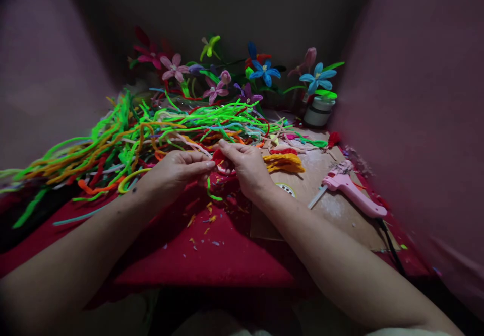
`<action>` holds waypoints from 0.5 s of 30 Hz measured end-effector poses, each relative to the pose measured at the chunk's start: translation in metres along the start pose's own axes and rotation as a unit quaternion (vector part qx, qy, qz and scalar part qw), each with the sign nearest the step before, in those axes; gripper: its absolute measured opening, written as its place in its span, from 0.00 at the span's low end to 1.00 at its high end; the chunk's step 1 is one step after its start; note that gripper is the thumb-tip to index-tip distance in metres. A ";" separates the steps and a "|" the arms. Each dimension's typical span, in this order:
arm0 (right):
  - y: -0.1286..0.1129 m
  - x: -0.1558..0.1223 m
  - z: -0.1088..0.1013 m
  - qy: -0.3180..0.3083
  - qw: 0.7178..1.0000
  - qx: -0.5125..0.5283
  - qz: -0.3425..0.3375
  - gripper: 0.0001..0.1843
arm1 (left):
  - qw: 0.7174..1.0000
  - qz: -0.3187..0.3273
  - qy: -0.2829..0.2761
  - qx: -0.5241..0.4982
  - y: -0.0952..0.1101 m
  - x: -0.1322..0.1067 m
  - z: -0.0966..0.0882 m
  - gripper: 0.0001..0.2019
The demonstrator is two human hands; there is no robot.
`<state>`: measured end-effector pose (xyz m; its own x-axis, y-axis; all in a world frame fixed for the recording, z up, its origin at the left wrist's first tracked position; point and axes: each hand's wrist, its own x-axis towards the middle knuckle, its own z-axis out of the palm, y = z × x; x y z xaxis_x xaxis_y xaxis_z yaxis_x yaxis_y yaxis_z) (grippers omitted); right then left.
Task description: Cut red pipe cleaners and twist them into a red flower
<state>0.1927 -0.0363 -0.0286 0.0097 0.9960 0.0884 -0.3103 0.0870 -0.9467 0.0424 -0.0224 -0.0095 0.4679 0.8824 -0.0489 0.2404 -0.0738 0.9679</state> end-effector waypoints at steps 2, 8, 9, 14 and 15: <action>0.001 0.000 -0.001 0.010 1.000 0.001 -0.003 0.20 | 1.000 -0.003 0.019 0.002 0.001 -0.001 0.002 0.14; 0.001 -0.002 0.000 0.010 0.992 -0.113 -0.054 0.14 | 0.999 0.013 0.029 0.037 0.000 -0.001 0.001 0.12; 0.001 -0.002 0.000 0.015 0.988 -0.139 -0.058 0.11 | 0.998 0.016 0.030 0.044 -0.001 0.000 0.001 0.12; 0.002 -0.006 0.002 0.038 0.975 -0.207 -0.073 0.10 | 0.994 0.042 0.042 0.091 -0.006 0.002 0.003 0.12; 0.002 -0.007 0.003 0.040 0.978 -0.192 -0.064 0.12 | 0.992 0.052 0.047 0.103 -0.006 0.002 0.003 0.12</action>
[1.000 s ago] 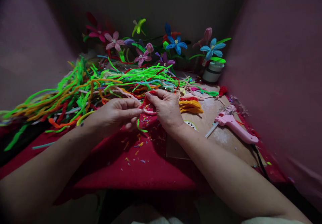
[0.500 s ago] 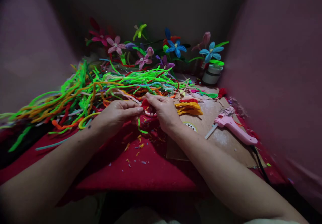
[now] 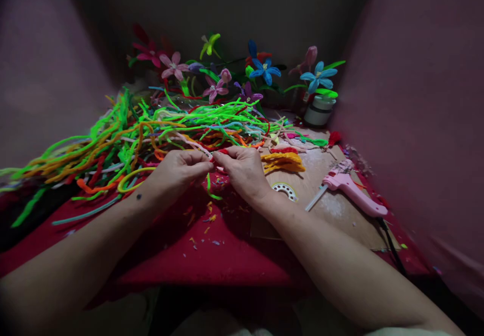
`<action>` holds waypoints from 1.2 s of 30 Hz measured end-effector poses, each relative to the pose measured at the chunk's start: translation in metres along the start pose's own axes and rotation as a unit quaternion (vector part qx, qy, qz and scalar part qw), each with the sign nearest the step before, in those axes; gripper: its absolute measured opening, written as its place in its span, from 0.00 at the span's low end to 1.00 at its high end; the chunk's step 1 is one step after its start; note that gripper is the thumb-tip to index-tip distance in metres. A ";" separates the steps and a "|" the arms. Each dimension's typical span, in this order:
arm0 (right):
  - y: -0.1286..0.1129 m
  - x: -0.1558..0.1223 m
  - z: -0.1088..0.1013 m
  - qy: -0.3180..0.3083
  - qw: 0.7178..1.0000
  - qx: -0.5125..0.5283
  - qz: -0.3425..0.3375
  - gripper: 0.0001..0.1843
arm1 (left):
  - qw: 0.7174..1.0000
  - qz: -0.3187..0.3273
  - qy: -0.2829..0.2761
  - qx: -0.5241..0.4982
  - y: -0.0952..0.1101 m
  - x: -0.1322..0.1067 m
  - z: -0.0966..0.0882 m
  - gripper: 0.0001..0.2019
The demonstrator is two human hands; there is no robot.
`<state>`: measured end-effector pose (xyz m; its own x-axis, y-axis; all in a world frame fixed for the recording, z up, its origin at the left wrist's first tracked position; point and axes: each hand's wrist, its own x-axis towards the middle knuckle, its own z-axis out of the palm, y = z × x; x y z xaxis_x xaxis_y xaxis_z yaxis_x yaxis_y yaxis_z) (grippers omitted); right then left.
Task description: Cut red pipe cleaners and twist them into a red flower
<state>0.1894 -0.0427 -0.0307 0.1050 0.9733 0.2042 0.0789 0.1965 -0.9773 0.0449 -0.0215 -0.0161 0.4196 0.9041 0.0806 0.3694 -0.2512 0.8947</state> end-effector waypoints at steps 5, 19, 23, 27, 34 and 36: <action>0.001 0.000 0.001 0.000 0.994 0.092 0.055 0.15 | 1.000 -0.008 0.005 -0.010 0.004 -0.002 0.001 0.13; 0.005 0.006 -0.001 -0.047 0.987 0.137 0.066 0.16 | 0.994 -0.054 -0.002 -0.098 0.003 0.000 -0.001 0.13; 0.006 0.006 -0.001 -0.030 0.987 0.140 0.070 0.19 | 0.995 -0.047 0.004 -0.090 0.003 0.001 -0.002 0.14; 0.005 0.004 -0.001 -0.043 0.995 0.076 0.042 0.16 | 0.996 -0.058 0.001 -0.068 0.004 0.000 -0.002 0.14; 0.007 0.007 -0.002 0.016 0.999 -0.048 -0.015 0.12 | 0.998 -0.019 -0.058 -0.009 0.003 0.000 -0.006 0.12; 0.009 0.007 -0.002 0.029 0.995 -0.083 -0.038 0.11 | 0.998 -0.020 -0.065 -0.001 0.004 0.002 -0.008 0.12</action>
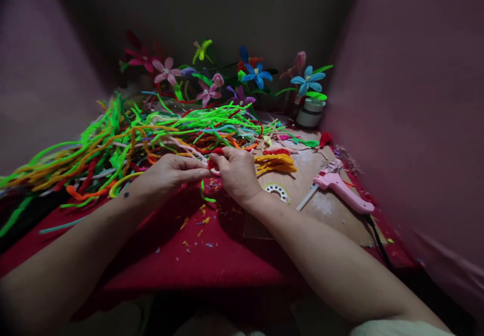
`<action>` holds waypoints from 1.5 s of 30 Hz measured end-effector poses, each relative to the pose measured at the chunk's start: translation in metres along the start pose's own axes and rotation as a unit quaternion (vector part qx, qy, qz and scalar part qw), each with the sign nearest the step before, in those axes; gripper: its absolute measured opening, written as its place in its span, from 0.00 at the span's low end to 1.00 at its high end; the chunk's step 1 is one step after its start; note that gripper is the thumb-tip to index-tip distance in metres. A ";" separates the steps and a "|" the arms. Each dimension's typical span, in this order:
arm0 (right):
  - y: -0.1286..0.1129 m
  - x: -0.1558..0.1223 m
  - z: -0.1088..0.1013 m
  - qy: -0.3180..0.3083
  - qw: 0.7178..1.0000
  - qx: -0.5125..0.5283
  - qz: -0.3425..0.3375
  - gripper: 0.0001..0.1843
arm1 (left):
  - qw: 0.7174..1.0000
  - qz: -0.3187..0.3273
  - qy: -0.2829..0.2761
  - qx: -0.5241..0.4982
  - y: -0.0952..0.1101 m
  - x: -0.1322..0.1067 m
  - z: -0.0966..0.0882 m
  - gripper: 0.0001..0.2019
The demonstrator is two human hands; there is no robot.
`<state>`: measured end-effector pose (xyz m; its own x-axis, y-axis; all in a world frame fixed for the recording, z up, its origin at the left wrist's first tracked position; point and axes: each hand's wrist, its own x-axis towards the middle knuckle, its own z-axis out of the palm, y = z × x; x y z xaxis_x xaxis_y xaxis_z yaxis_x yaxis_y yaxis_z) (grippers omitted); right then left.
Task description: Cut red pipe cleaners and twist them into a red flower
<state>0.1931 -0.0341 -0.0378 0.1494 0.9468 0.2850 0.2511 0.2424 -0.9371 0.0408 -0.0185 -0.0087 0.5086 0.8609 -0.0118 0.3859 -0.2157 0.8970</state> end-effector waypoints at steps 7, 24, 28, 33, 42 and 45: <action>-0.002 -0.008 0.006 0.035 0.998 0.036 -0.024 0.22 | 0.996 0.013 0.086 -0.008 -0.003 0.005 -0.010 0.10; -0.004 -0.029 0.013 -0.116 0.940 -0.140 -0.290 0.24 | 0.972 0.171 0.007 0.161 0.026 0.118 0.061 0.11; -0.005 -0.026 0.013 -0.112 0.936 -0.188 -0.275 0.22 | 0.972 0.191 -0.021 0.138 0.025 0.129 0.063 0.13; -0.003 -0.030 0.015 -0.123 0.926 -0.193 -0.300 0.25 | 0.984 0.126 0.081 0.101 0.021 0.110 0.032 0.13; -0.004 -0.035 0.013 -0.099 0.962 -0.081 -0.241 0.24 | 0.956 0.079 0.254 0.122 0.026 0.017 -0.071 0.11; -0.005 -0.037 0.013 -0.118 0.960 -0.083 -0.239 0.24 | 0.946 0.033 0.275 0.169 0.015 -0.010 -0.096 0.10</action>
<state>0.1738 -0.0672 -0.0464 -0.2376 0.7616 0.6029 0.3895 0.6433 -0.6591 -0.0328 0.0143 0.0470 0.0987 0.9296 0.3550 0.6388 -0.3327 0.6937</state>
